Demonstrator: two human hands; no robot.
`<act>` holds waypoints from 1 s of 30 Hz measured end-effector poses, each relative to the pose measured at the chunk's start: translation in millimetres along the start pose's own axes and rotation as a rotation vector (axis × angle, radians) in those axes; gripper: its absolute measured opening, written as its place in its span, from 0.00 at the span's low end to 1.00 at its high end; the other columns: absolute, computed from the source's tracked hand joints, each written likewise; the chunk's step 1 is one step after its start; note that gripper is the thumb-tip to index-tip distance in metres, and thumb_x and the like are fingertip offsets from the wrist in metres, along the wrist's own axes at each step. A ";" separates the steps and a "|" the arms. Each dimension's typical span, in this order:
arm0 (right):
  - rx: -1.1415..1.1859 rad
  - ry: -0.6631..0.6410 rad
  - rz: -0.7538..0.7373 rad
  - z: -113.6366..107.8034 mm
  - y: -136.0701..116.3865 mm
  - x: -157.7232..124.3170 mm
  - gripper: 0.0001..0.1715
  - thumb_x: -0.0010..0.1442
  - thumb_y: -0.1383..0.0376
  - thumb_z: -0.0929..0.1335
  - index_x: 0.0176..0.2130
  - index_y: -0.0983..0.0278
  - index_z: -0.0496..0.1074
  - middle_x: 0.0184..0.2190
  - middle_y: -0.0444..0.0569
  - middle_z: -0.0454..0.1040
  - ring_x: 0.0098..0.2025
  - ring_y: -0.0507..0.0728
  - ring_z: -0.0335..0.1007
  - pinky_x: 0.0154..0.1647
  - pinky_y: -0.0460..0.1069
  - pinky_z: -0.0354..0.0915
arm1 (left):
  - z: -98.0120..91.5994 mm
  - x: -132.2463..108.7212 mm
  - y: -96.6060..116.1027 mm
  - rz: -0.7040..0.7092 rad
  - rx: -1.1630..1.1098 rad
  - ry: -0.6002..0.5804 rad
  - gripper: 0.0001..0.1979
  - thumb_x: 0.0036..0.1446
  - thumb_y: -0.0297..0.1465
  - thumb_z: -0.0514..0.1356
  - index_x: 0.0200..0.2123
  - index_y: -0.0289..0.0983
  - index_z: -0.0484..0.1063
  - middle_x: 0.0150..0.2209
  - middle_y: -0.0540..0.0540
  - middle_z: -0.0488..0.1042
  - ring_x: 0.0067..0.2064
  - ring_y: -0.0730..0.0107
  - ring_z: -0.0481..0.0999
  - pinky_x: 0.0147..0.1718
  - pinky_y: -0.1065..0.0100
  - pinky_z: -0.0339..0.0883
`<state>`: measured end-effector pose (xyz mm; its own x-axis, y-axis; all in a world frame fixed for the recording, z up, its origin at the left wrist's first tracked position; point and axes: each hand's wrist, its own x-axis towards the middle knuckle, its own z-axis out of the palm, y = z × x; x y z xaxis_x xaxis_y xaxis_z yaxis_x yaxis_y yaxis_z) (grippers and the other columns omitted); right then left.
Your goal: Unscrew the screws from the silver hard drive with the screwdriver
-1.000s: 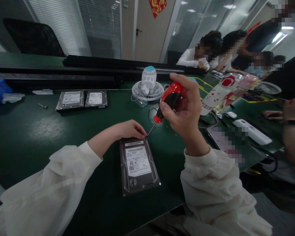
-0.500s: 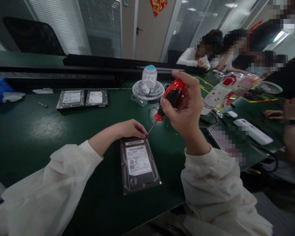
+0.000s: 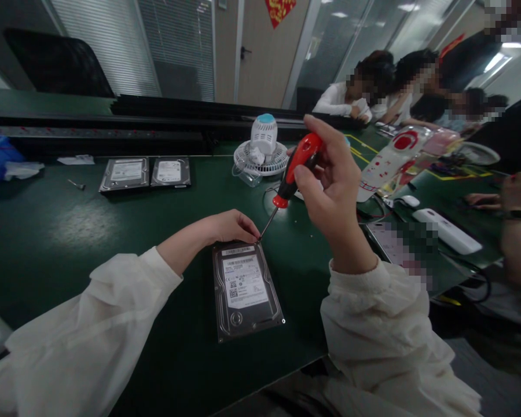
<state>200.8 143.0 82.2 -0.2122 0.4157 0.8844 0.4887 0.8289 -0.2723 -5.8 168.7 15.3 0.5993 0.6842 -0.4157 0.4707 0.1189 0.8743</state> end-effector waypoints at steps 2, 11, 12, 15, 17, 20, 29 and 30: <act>-0.064 -0.001 0.014 -0.5 -2.6 1.0 0.30 0.65 0.53 0.69 0.64 0.50 0.68 0.60 0.48 0.75 0.42 0.56 0.77 0.33 0.50 0.79 | -0.1 -1.0 0.8 -0.001 -0.002 0.001 0.04 0.50 0.30 0.70 0.32 0.41 0.83 0.30 0.52 0.82 0.34 0.68 0.78 0.38 0.66 0.69; -0.060 0.022 -0.005 1.9 2.2 -0.4 0.33 0.65 0.54 0.71 0.67 0.51 0.66 0.61 0.50 0.74 0.51 0.61 0.79 0.52 0.59 0.82 | 1.0 -1.1 1.0 -0.003 -0.016 0.008 0.05 0.49 0.31 0.72 0.31 0.40 0.83 0.31 0.50 0.82 0.34 0.67 0.78 0.40 0.64 0.70; -0.059 0.027 -0.020 2.6 2.4 -0.7 0.33 0.64 0.54 0.70 0.67 0.51 0.66 0.60 0.50 0.75 0.51 0.60 0.79 0.50 0.58 0.82 | 1.3 -0.6 0.7 -0.003 -0.016 0.011 0.05 0.49 0.31 0.72 0.31 0.40 0.83 0.31 0.50 0.82 0.33 0.67 0.78 0.39 0.64 0.70; -0.053 0.040 -0.048 3.6 1.0 -1.2 0.33 0.65 0.55 0.68 0.67 0.52 0.65 0.55 0.49 0.76 0.50 0.59 0.79 0.44 0.54 0.81 | 1.6 0.7 -0.6 -0.001 -0.011 0.022 0.05 0.49 0.31 0.72 0.32 0.40 0.83 0.29 0.51 0.81 0.32 0.68 0.77 0.37 0.64 0.69; -0.052 0.028 -0.036 3.6 -0.6 -1.0 0.32 0.66 0.55 0.67 0.67 0.51 0.64 0.54 0.49 0.76 0.48 0.59 0.79 0.42 0.53 0.81 | 1.3 1.1 -1.1 0.002 -0.006 0.025 0.05 0.48 0.31 0.72 0.32 0.40 0.83 0.28 0.52 0.81 0.31 0.68 0.77 0.37 0.65 0.69; -0.073 0.004 -0.035 3.1 -2.2 0.3 0.33 0.64 0.54 0.68 0.66 0.51 0.65 0.58 0.48 0.75 0.42 0.56 0.78 0.34 0.51 0.78 | 0.6 1.0 -1.2 0.010 0.004 0.022 0.05 0.48 0.31 0.72 0.32 0.41 0.84 0.29 0.52 0.81 0.32 0.68 0.77 0.37 0.65 0.69; -0.067 -0.032 0.005 -4.8 -12.2 1.7 0.32 0.65 0.52 0.68 0.66 0.51 0.66 0.58 0.48 0.75 0.47 0.59 0.79 0.42 0.54 0.81 | 0.4 -0.4 0.7 0.008 0.024 0.029 0.05 0.48 0.30 0.71 0.32 0.41 0.84 0.30 0.51 0.82 0.34 0.67 0.78 0.38 0.65 0.69; -0.090 -0.033 0.019 -5.9 -13.4 2.1 0.32 0.64 0.51 0.69 0.65 0.51 0.67 0.59 0.49 0.75 0.48 0.60 0.79 0.44 0.55 0.81 | 0.3 -0.9 1.1 0.008 0.026 0.027 0.05 0.49 0.30 0.71 0.32 0.41 0.84 0.30 0.51 0.82 0.34 0.66 0.78 0.39 0.65 0.69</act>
<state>198.8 130.6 89.9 -0.2291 0.4440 0.8663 0.5663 0.7846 -0.2523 -5.6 167.9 16.6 0.5854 0.7043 -0.4015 0.4829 0.0949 0.8705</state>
